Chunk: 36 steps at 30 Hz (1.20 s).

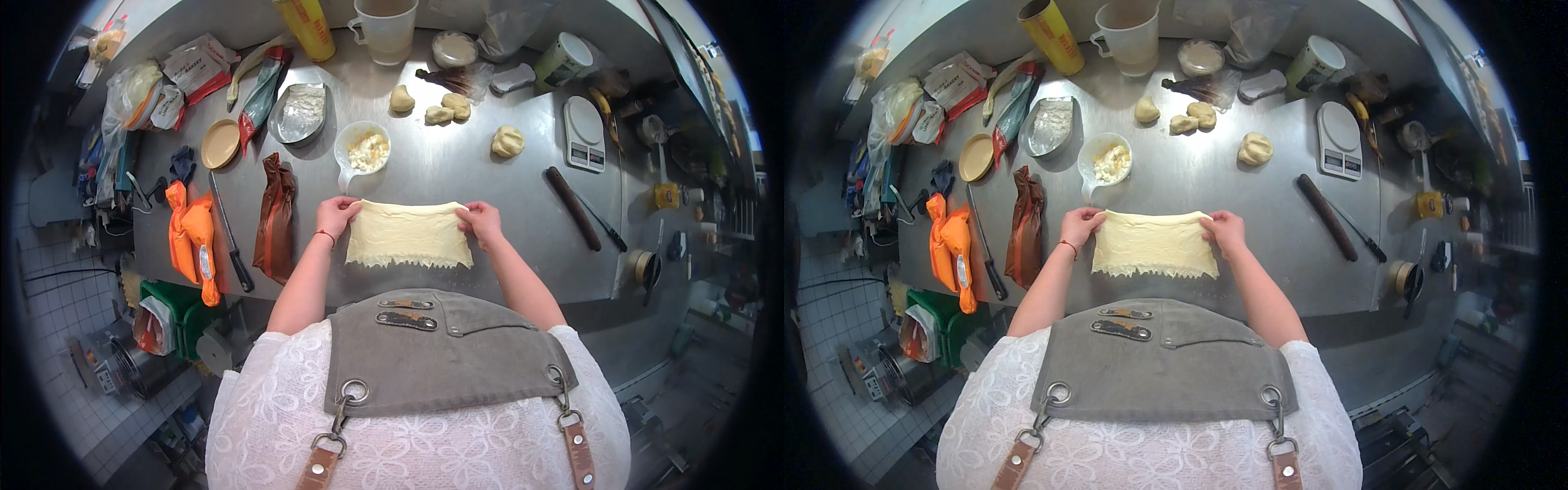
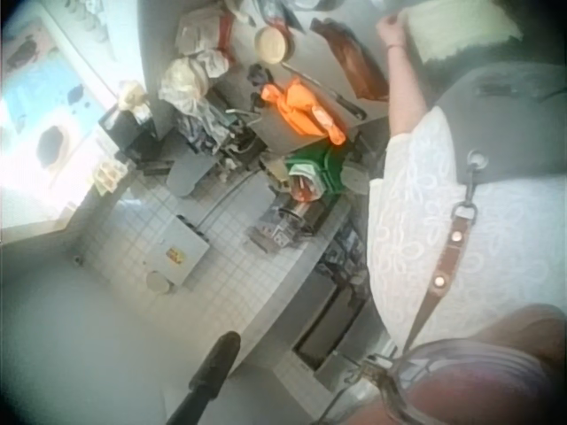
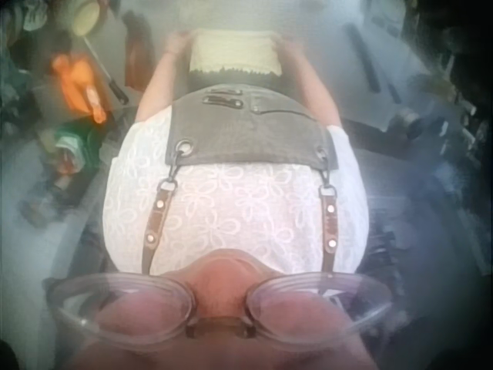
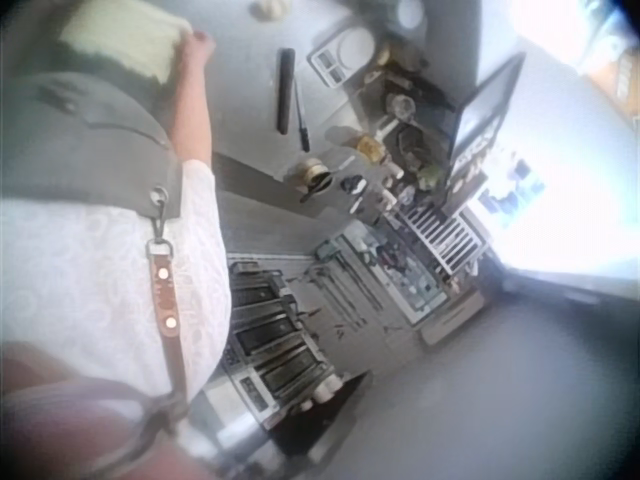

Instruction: The person retrieves dough from a walk-in cooler, places it on a stainless steel counter, and portions it into smaller pieces using a knife. They weigh portions on a digital scale, then roll out individual pieces into flat sheets using a rolling pin.

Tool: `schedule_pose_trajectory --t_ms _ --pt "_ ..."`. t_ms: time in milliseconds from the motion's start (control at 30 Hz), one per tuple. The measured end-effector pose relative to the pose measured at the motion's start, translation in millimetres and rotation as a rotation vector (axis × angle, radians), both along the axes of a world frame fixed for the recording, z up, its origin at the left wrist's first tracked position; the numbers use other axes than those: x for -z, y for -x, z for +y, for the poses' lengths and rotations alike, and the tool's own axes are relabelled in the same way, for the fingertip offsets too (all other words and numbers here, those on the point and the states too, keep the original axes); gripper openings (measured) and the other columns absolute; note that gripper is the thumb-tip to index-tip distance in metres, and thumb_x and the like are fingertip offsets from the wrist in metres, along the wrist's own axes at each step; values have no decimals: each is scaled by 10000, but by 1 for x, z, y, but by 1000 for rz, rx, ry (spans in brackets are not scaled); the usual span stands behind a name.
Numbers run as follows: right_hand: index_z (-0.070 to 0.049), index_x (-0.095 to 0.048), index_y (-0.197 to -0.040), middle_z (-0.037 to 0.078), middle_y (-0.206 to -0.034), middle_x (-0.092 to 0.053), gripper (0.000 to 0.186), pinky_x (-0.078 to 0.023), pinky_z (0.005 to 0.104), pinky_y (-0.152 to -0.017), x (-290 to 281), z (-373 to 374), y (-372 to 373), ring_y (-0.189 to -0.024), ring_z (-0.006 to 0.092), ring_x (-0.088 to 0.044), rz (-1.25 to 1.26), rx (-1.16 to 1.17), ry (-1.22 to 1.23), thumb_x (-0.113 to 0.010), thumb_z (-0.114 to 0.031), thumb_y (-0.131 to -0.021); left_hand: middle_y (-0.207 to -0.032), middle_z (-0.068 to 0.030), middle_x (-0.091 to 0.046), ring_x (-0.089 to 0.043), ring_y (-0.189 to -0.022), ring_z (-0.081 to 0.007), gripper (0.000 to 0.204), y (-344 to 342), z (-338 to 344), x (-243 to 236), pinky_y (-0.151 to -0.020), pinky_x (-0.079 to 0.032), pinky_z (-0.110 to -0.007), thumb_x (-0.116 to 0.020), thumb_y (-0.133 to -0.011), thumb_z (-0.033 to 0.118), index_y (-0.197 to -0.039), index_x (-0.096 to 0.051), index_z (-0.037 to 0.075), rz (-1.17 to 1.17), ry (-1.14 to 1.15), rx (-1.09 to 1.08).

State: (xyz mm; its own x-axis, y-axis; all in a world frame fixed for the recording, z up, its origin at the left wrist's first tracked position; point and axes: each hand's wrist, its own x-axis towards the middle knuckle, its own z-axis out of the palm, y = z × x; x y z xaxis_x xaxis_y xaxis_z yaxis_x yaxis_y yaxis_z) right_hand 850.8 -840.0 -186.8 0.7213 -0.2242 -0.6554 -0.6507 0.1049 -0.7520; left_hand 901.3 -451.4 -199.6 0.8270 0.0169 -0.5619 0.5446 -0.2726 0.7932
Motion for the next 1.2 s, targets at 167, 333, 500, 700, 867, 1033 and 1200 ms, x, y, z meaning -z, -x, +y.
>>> schedule_pose_trajectory --t_ms 167,333,500,700,867,1033,1200 --pt "24 -690 -1044 58 -844 -715 277 -540 282 -572 9 12 5 -613 121 -656 -67 -30 194 -854 -83 -848 -847 -56 -754 -657 -705 -116 262 13 -8 2 -688 -554 -274 -828 -861 116 -1090 -770 3 -179 -173 -24" --pt "-13 -693 -982 80 -792 -716 308 -539 332 -614 1 20 8 -655 211 -681 -251 -181 709 -899 -128 -782 -768 -78 -717 -680 -700 -207 257 19 -16 5 -725 -569 -339 -886 -784 197 -936 -739 51 -468 -522 -35" --pt "-16 -594 -863 87 -753 -699 329 -563 357 -628 -13 12 -4 -679 244 -690 78 -330 729 -891 -137 -791 -752 -56 -705 -679 -687 -167 286 17 -10 -2 -681 -554 -331 -880 -808 238 -870 -680 43 -168 -497 47" --pt "-55 -534 -887 107 -781 -702 249 -515 279 -493 -3 22 -7 -545 149 -625 135 50 116 -770 -117 -934 -737 -57 -716 -683 -633 -134 250 7 -13 -2 -640 -552 -308 -835 -852 208 -893 -670 24 -30 -361 27" --pt "-51 -550 -990 103 -819 -712 321 -534 281 -573 3 25 1 -655 152 -675 56 33 106 -807 -225 -909 -782 -80 -720 -706 -710 -164 262 18 -22 -5 -679 -563 -312 -809 -869 210 -913 -657 2 -103 -347 -38" --pt "-50 -570 -1078 141 -947 -739 582 -570 434 -798 -12 32 -6 -895 309 -736 50 -388 770 -869 -466 -802 -956 -115 -670 -669 -911 -208 405 37 -45 -11 -850 -554 -357 -844 -832 328 -999 -651 13 -279 -610 115" --pt "-58 -527 -1144 168 -1049 -751 738 -548 519 -857 -27 38 -23 -1026 392 -718 69 -445 897 -890 -556 -737 -915 -137 -652 -648 -862 -290 488 20 -59 -4 -824 -541 -409 -890 -787 393 -955 -636 12 -281 -678 84"
